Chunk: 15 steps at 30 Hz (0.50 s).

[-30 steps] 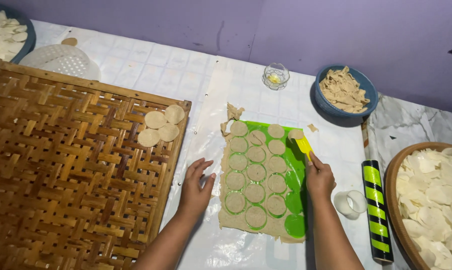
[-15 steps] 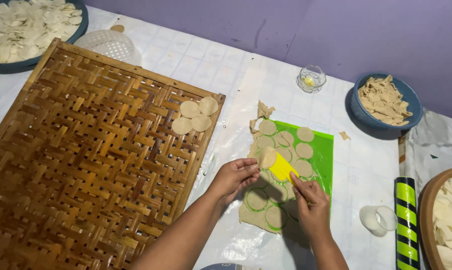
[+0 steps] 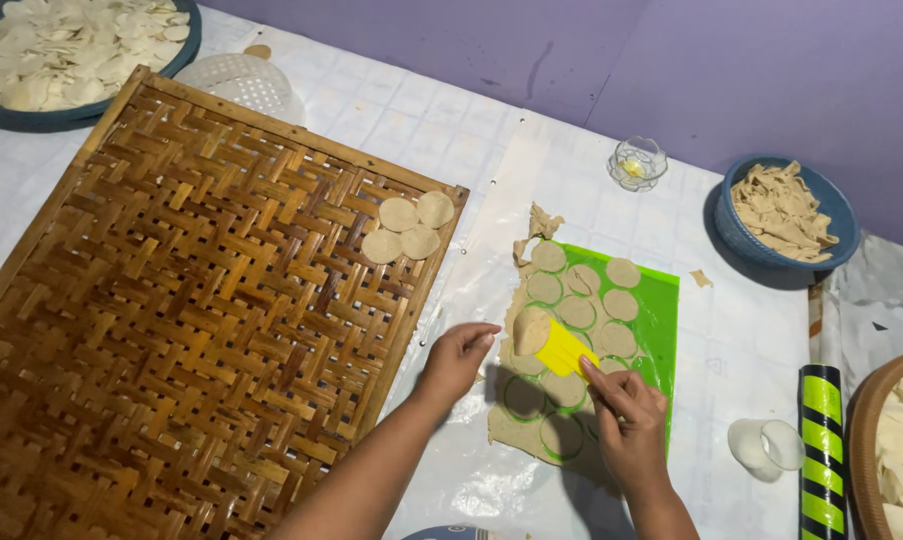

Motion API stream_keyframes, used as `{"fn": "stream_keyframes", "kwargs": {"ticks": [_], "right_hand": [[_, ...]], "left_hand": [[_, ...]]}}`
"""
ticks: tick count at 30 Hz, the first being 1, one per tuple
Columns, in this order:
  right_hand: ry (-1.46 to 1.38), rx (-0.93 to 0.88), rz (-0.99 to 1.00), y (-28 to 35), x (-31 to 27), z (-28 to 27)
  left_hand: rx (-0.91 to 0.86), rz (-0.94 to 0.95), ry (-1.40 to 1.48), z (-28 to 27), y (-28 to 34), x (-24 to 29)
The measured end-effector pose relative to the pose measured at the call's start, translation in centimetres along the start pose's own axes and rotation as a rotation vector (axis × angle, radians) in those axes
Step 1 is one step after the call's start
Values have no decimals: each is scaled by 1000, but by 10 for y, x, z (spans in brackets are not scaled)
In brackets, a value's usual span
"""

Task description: Using a spatula to lift circular dough pieces from a plastic sheet and placing them onto a bamboo mat.

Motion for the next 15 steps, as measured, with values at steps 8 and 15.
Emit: {"fn": "stream_keyframes", "kwargs": {"ticks": [8,15], "right_hand": [[219,-33,-18,3,-9,1],[524,-31,1,12,-15,22]], "left_hand": [[-218,-317,603,-1,0,13],[83,-130,-56,-34,5,58]]}}
Point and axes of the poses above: each hand's wrist, its own y-axis away from the middle knuckle, its own z-axis out of the palm, x = y × z, the point moved 5 cm from there along -y, towards the middle knuckle, and after that the axes turned 5 degrees about x, right-handed, at the moved point
